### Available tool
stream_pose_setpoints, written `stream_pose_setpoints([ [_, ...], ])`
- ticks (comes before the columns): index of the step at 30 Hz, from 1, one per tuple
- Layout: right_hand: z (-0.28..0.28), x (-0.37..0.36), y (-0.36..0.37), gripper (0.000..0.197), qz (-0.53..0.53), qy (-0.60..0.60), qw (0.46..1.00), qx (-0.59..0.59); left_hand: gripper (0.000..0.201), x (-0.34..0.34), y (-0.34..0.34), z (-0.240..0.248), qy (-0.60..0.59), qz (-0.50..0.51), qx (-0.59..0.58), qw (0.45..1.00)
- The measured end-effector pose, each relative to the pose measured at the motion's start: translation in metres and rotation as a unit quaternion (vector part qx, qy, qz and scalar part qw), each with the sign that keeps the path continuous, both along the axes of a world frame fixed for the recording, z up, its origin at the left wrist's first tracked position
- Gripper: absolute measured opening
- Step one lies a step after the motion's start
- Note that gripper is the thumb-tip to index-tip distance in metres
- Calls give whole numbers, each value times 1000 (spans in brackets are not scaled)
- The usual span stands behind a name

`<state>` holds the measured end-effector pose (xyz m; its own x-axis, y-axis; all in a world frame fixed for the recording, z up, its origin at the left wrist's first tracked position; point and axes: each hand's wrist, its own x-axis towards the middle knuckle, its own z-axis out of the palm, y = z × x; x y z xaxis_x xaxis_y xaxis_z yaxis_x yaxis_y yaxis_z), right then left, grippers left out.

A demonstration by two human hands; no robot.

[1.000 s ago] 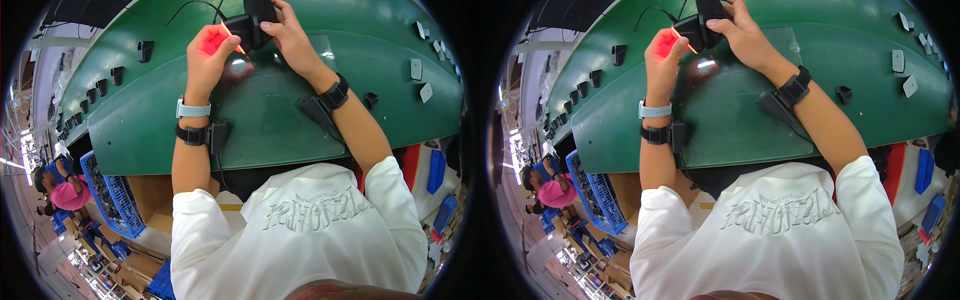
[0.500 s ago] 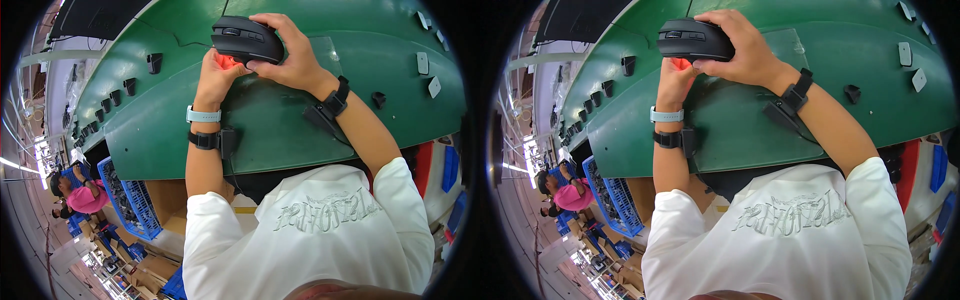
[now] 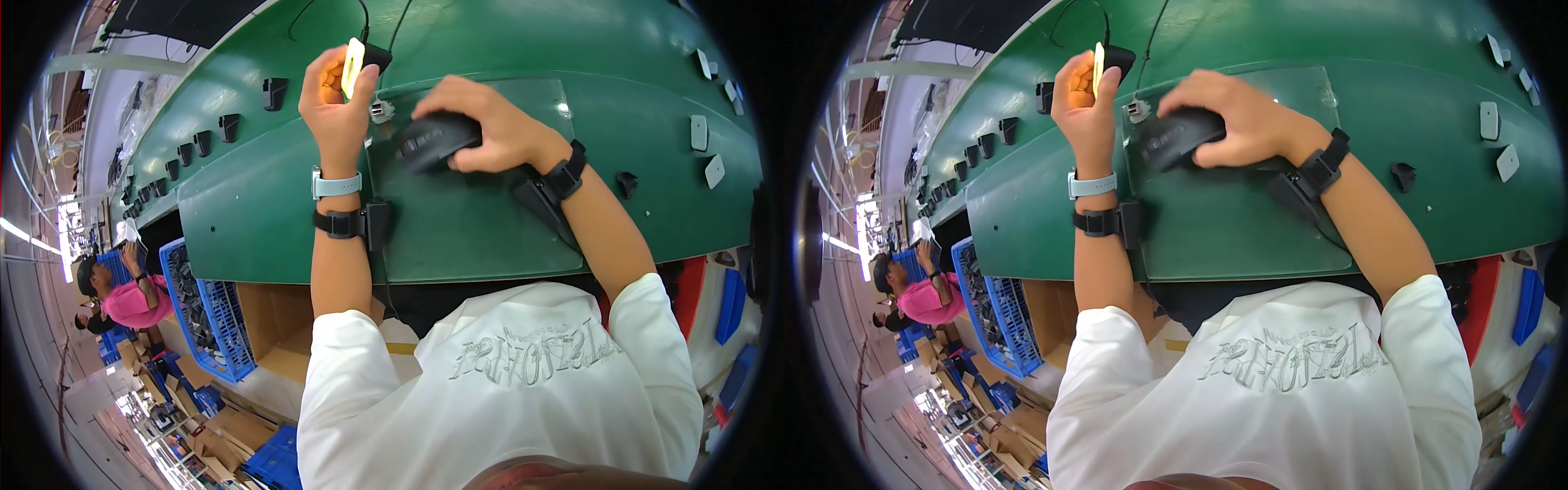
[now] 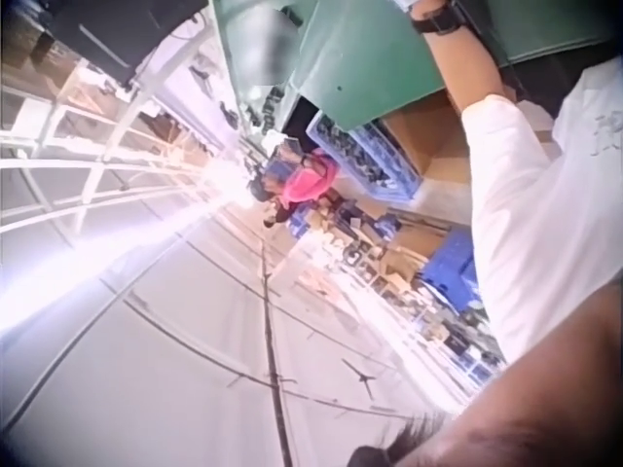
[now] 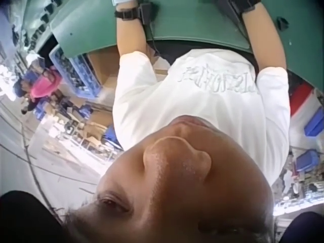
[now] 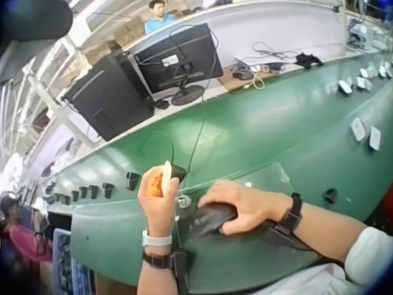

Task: The person tests a charging dock by plugging in a cable, placing a mouse on top to check the light, and then removing both to repeat the process with a new dock.

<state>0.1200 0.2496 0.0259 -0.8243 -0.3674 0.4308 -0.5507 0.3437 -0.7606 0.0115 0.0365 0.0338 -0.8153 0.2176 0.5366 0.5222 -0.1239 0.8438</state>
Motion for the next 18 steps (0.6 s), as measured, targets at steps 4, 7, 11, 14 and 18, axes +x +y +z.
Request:
stream_pose_setpoints([
  [4, 1, 3, -1, 59, 58, -17, 995, 82, 36, -7, -3, -11, 92, 48, -31, 994],
  [7, 4, 3, -2, 61, 64, 12, 992, 107, 34, -6, -4, -10, 89, 55, -52, 993],
  [11, 3, 2, -5, 58, 35, 43, 998, -19, 34, -7, -2, -8, 172, 44, -89, 980],
  [14, -2, -4, -2, 45, -161, 110, 980, -47, 34, -5, -1, -5, 192, 32, -114, 974],
  [18, -3, -7, -1, 43, -204, 143, 966, -69, 32, 3, 3, 0, 174, 2, -138, 975],
])
